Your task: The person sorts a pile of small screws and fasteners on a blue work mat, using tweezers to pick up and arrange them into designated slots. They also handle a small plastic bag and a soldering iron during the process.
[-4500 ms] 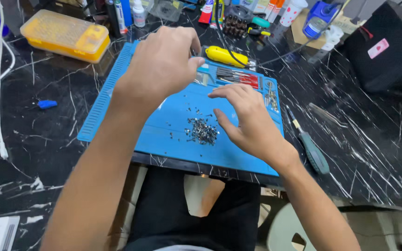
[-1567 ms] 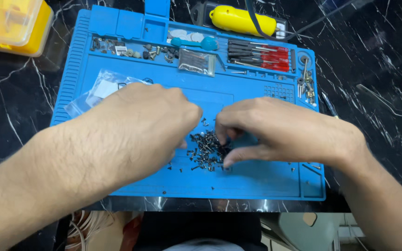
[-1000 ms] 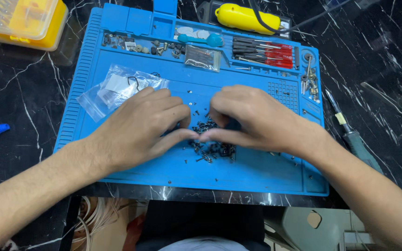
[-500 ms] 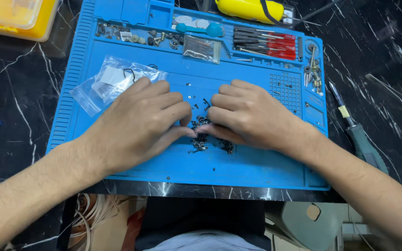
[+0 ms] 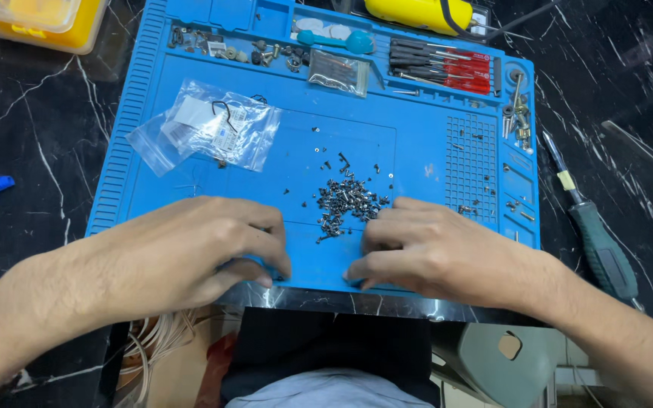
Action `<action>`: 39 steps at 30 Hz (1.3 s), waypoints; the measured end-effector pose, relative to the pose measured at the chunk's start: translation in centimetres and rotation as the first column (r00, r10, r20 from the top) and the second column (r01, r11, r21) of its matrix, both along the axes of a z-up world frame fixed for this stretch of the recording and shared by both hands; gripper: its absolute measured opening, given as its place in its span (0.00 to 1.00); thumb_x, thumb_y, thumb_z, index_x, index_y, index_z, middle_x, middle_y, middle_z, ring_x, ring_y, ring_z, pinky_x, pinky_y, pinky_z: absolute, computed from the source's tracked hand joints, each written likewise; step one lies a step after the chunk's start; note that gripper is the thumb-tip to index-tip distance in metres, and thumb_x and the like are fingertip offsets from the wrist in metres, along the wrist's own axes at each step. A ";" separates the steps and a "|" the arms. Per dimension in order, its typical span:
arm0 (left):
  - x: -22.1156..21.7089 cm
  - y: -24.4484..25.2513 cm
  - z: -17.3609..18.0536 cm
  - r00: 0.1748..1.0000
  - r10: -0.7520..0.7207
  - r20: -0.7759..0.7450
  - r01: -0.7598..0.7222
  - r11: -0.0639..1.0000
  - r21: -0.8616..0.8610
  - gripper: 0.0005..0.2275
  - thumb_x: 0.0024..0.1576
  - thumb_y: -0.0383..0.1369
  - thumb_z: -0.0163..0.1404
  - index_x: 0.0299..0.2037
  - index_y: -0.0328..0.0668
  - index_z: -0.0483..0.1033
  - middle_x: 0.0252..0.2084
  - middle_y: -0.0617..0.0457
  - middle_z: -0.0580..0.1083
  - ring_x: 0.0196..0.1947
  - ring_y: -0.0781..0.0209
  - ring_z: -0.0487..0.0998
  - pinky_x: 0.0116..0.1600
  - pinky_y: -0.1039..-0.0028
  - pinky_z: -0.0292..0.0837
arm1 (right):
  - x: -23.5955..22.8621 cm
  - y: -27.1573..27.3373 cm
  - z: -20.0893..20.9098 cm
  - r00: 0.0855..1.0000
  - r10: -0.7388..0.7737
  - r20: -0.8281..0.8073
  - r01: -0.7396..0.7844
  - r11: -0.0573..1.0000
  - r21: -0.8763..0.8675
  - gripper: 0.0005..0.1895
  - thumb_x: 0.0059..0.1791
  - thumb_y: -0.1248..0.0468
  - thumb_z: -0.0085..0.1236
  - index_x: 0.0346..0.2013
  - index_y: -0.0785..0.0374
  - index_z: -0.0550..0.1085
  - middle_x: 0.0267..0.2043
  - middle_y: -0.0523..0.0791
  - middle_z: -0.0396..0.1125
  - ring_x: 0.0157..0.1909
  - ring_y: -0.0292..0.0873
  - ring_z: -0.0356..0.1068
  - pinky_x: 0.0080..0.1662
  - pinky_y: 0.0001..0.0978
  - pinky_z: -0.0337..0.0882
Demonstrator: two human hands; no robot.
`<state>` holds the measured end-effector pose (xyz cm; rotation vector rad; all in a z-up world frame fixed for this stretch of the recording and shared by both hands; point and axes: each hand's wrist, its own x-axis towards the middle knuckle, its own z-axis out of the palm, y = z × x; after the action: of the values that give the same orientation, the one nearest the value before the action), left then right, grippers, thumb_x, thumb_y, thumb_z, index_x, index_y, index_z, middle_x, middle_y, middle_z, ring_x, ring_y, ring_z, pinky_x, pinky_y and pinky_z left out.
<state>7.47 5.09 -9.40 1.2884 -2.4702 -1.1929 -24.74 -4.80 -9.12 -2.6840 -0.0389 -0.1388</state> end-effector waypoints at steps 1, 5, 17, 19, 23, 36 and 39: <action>0.2 0.3 -0.3 1.000 -0.001 0.000 0.001 1.000 0.000 0.10 0.64 0.31 0.61 0.50 0.63 0.93 0.49 0.65 0.85 0.41 0.57 0.89 0.40 0.58 0.82 | 0.1 0.1 -0.1 1.000 -0.001 0.000 0.001 1.000 0.000 0.04 0.63 0.64 0.63 0.53 0.55 0.80 0.41 0.46 0.68 0.34 0.48 0.62 0.38 0.46 0.60; 0.2 0.5 -1.3 0.995 0.003 -0.103 -0.018 0.990 -0.142 0.07 0.65 0.33 0.61 0.43 0.60 0.94 0.43 0.64 0.82 0.38 0.57 0.87 0.37 0.60 0.81 | 0.3 0.2 -0.4 0.994 -0.020 0.112 0.020 1.000 0.006 0.02 0.63 0.66 0.63 0.46 0.58 0.80 0.42 0.47 0.69 0.37 0.49 0.64 0.40 0.45 0.57; -3.2 0.4 -2.6 0.991 0.058 -0.117 -0.109 0.860 -0.498 0.02 0.72 0.30 0.55 0.47 0.45 0.81 0.41 0.51 0.76 0.37 0.44 0.76 0.39 0.53 0.69 | 1.0 0.2 -0.8 0.983 -0.048 0.176 0.078 0.982 -0.170 0.07 0.64 0.61 0.63 0.47 0.59 0.75 0.49 0.47 0.71 0.38 0.49 0.61 0.40 0.44 0.57; -4.1 -0.7 -3.0 0.989 0.104 -0.109 -0.148 0.805 -0.574 0.03 0.71 0.31 0.58 0.47 0.42 0.81 0.41 0.50 0.76 0.39 0.45 0.76 0.39 0.53 0.69 | 1.4 0.0 -0.8 0.984 -0.045 0.173 0.082 0.974 -0.210 0.07 0.65 0.60 0.62 0.47 0.59 0.75 0.49 0.46 0.71 0.38 0.49 0.61 0.41 0.44 0.57; -5.4 -2.5 -3.6 0.962 0.216 -0.165 -0.267 0.640 -0.720 0.03 0.70 0.27 0.61 0.48 0.38 0.80 0.44 0.47 0.75 0.40 0.45 0.73 0.42 0.54 0.68 | 2.0 -1.9 -0.8 0.979 -0.088 0.185 0.145 0.935 -0.323 0.09 0.66 0.62 0.63 0.45 0.61 0.74 0.48 0.48 0.70 0.40 0.50 0.61 0.43 0.46 0.57; -5.2 -3.0 -4.5 0.989 0.095 0.117 0.025 0.661 -0.750 0.26 0.69 0.62 0.60 0.43 0.45 0.76 0.39 0.53 0.73 0.41 0.50 0.71 0.49 0.56 0.66 | -0.6 -3.9 -1.7 0.997 -0.074 0.022 0.075 0.880 -0.468 0.33 0.63 0.34 0.56 0.34 0.58 0.65 0.32 0.44 0.63 0.34 0.48 0.62 0.43 0.44 0.66; -5.1 -4.6 -4.9 0.964 0.139 0.227 0.129 0.501 -0.856 0.28 0.71 0.66 0.55 0.43 0.46 0.76 0.39 0.54 0.75 0.45 0.50 0.74 0.50 0.58 0.69 | 0.7 -5.4 -1.9 0.997 0.001 0.072 0.042 0.804 -0.593 0.37 0.64 0.28 0.53 0.34 0.57 0.66 0.30 0.43 0.64 0.32 0.47 0.63 0.40 0.42 0.66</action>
<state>2.41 0.53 -14.32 1.1220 -2.5812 0.3659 -24.01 -10.21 -11.02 -3.3135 -0.0887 -0.2649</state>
